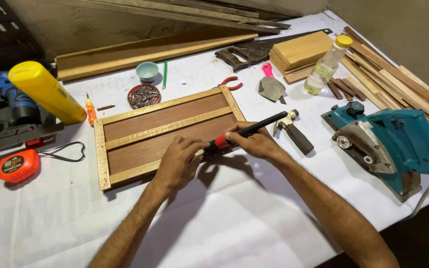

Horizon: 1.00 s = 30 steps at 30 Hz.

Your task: The person assembles a small wooden frame by brushing the surface, hammering nails, sanding a wooden strip, measuring and aligning it, then nailing it in place. They finish by trimming the strip with a utility knife and hammering the final nail.

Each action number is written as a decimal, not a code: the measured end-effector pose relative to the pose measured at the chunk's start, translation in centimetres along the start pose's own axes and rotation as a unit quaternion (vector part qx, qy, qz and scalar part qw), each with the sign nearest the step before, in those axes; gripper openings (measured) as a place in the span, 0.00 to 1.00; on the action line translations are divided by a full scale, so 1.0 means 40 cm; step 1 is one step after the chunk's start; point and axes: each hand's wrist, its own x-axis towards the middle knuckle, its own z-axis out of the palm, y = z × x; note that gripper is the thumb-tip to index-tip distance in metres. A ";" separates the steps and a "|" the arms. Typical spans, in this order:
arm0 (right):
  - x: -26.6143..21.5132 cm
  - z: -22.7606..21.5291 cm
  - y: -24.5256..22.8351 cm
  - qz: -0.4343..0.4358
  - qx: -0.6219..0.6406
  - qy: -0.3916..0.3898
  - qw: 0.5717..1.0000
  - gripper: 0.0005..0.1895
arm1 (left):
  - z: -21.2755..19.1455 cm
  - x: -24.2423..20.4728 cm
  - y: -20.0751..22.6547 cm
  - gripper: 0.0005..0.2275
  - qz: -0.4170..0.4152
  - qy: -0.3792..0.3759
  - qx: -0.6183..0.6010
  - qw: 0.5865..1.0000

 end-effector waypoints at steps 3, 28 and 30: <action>0.018 0.022 -0.038 -0.012 0.006 0.018 1.000 0.14 | -0.053 -0.029 -0.039 0.13 -0.023 0.019 0.004 1.000; 0.162 0.369 -0.222 0.034 0.045 -0.112 0.992 0.18 | -0.255 -0.270 -0.167 0.14 -0.250 -0.018 -0.009 0.968; 0.142 0.336 -0.209 0.040 0.035 -0.084 0.995 0.19 | -0.217 -0.252 -0.177 0.13 -0.189 0.000 -0.004 0.982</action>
